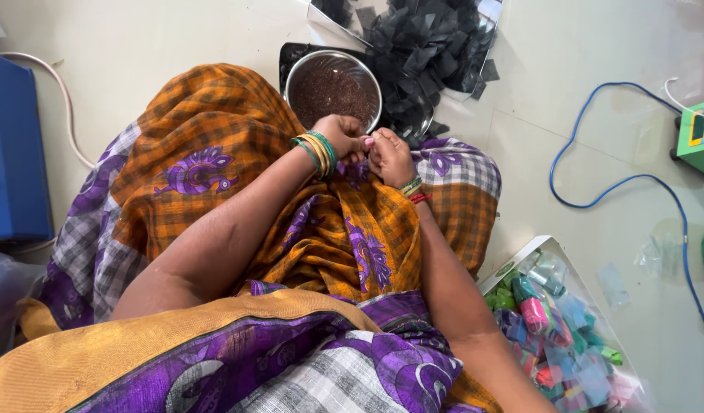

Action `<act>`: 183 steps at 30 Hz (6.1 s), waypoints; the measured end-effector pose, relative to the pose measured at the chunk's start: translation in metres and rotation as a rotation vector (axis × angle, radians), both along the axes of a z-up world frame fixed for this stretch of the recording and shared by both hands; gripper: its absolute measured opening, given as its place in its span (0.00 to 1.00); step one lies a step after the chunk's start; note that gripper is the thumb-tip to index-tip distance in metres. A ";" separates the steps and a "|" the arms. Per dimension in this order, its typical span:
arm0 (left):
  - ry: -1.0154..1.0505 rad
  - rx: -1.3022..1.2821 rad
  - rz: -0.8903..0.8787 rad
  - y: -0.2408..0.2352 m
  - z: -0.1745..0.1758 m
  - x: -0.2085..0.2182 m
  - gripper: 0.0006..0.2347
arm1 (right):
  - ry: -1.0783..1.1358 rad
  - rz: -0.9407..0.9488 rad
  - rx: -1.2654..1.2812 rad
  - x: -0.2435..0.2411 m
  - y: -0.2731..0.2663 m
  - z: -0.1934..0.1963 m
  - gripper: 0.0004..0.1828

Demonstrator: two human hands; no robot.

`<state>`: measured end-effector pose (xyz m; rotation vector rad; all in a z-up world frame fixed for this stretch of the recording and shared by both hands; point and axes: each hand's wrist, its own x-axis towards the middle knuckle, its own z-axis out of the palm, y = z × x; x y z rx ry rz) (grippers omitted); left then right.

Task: The recorder picks up small black plastic slips and dips them into a bowl of brown granular material before setting them aside.

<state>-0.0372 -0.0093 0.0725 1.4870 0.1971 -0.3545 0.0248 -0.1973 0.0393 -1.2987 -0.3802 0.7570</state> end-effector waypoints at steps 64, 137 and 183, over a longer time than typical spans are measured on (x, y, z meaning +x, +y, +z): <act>0.180 -0.414 0.392 -0.002 0.003 0.013 0.20 | -0.172 -0.039 0.061 0.037 0.001 0.061 0.10; 0.442 -0.647 0.551 0.071 -0.035 0.072 0.07 | -0.559 -0.391 -0.441 0.031 0.078 0.058 0.08; 0.344 -0.425 0.472 0.019 -0.046 0.043 0.07 | 0.312 -0.152 0.105 0.000 0.008 0.031 0.20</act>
